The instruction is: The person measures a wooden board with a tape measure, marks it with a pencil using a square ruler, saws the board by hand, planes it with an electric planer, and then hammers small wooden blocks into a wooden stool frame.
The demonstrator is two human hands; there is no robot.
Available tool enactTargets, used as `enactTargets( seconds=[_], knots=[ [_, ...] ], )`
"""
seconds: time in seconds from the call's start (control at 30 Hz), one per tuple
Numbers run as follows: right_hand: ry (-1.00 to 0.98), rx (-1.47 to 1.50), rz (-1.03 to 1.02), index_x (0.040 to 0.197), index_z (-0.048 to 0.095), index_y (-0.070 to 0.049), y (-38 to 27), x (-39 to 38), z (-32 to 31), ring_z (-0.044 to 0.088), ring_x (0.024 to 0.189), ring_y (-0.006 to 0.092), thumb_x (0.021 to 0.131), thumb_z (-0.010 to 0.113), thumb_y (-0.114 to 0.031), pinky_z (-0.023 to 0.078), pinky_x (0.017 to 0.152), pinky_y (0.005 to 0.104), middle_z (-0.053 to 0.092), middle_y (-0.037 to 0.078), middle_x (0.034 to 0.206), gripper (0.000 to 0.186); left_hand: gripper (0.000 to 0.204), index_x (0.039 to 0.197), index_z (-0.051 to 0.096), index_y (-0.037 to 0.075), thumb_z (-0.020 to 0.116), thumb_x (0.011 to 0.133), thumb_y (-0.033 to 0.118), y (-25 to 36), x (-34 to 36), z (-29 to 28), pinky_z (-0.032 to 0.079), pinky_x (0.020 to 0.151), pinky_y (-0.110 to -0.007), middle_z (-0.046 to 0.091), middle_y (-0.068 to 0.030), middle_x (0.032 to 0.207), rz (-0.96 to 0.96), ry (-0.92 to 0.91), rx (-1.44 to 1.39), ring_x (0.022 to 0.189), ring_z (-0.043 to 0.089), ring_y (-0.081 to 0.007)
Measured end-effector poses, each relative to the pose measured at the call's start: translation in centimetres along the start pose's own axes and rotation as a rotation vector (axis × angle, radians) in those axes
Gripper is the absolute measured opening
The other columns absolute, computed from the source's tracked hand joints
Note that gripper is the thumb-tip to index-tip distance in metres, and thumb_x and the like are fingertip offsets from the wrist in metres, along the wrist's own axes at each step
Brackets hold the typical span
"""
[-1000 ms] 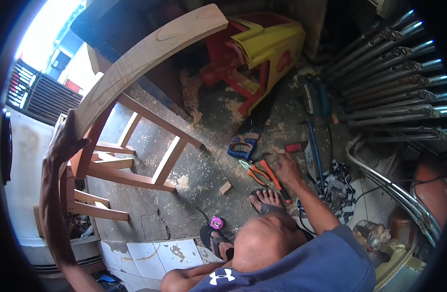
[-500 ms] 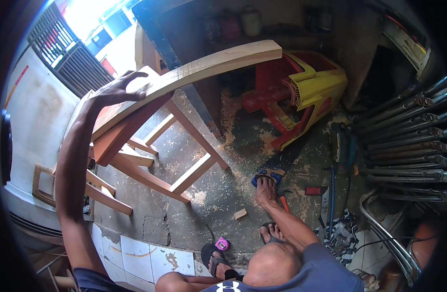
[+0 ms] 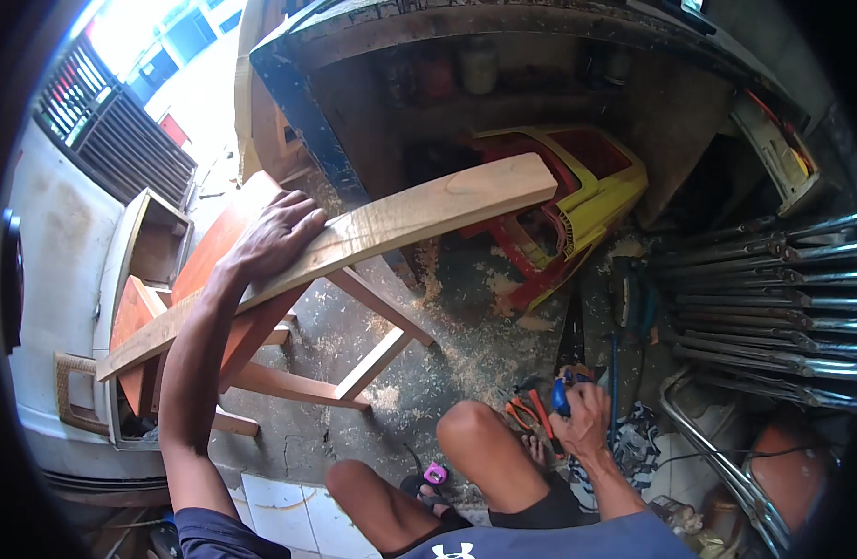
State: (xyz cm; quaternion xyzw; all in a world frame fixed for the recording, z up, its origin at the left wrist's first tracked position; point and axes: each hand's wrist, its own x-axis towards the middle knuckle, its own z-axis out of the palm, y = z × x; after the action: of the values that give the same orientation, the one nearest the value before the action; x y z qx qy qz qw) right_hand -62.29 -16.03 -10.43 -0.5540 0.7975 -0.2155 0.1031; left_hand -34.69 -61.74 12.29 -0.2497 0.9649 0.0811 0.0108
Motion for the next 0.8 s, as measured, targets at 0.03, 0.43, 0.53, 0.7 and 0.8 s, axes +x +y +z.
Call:
enactTargets(
  seconds=[0.03, 0.43, 0.53, 0.7, 0.8],
  knots=[
    [0.054, -0.093, 0.120, 0.106, 0.069, -0.004, -1.9, -0.2, -3.5, 0.058, 0.102, 0.0410, 0.071, 0.078, -0.020, 0.047, 0.087, 0.0502, 0.059, 0.018, 0.109, 0.039, 0.044, 0.110, 0.069, 0.008, 0.040, 0.107, 0.041, -0.1, -1.0, -1.3, 0.039, 0.106, -0.044, 0.062, -0.0128, 0.102, 0.011, 0.023, -0.023, 0.111, 0.055, -0.0309],
    [0.087, 0.244, 0.716, 0.116, 0.061, -0.002, -8.9, -5.4, -24.0, 0.062, 0.104, 0.0332, 0.092, 0.067, -0.008, 0.055, 0.085, 0.0419, 0.055, 0.017, 0.121, 0.025, 0.034, 0.104, 0.077, 0.016, 0.063, 0.096, 0.046, -1.8, -3.8, -3.1, 0.032, 0.112, -0.047, 0.064, -0.0094, 0.113, -0.057, 0.033, -0.063, 0.125, 0.051, -0.0308],
    [-0.069, 0.338, 0.585, 0.121, 0.060, 0.001, -12.4, -5.3, -30.0, 0.060, 0.101, 0.0349, 0.094, 0.059, -0.007, 0.046, 0.099, 0.0437, 0.060, 0.019, 0.114, 0.028, 0.043, 0.107, 0.079, 0.019, 0.053, 0.100, 0.052, -0.7, -1.3, -3.1, 0.027, 0.113, -0.054, 0.064, -0.0096, 0.110, -0.136, -0.111, -0.099, 0.129, 0.048, -0.0300],
    [0.080, 0.028, 0.631, 0.149, 0.045, 0.000, -23.7, -1.1, -36.4, 0.051, 0.130, 0.0406, 0.094, 0.052, -0.006, 0.038, 0.114, 0.0472, 0.049, 0.025, 0.142, 0.055, 0.056, 0.113, 0.079, 0.018, 0.045, 0.102, 0.061, -1.2, 4.3, -2.1, 0.017, 0.119, -0.067, 0.066, -0.0107, 0.114, -0.081, -0.299, -0.167, 0.129, 0.052, -0.0295],
    [0.260, -0.065, 0.573, 0.157, 0.032, 0.004, -28.3, -1.6, -38.3, 0.036, 0.146, 0.0431, 0.087, 0.053, -0.005, 0.027, 0.123, 0.0498, 0.038, 0.026, 0.155, 0.073, 0.071, 0.123, 0.076, 0.017, 0.037, 0.100, 0.072, -1.7, 5.8, -0.2, 0.013, 0.120, -0.069, 0.067, -0.0106, 0.114, 0.012, -0.366, -0.215, 0.131, 0.054, -0.0288]
  ],
)
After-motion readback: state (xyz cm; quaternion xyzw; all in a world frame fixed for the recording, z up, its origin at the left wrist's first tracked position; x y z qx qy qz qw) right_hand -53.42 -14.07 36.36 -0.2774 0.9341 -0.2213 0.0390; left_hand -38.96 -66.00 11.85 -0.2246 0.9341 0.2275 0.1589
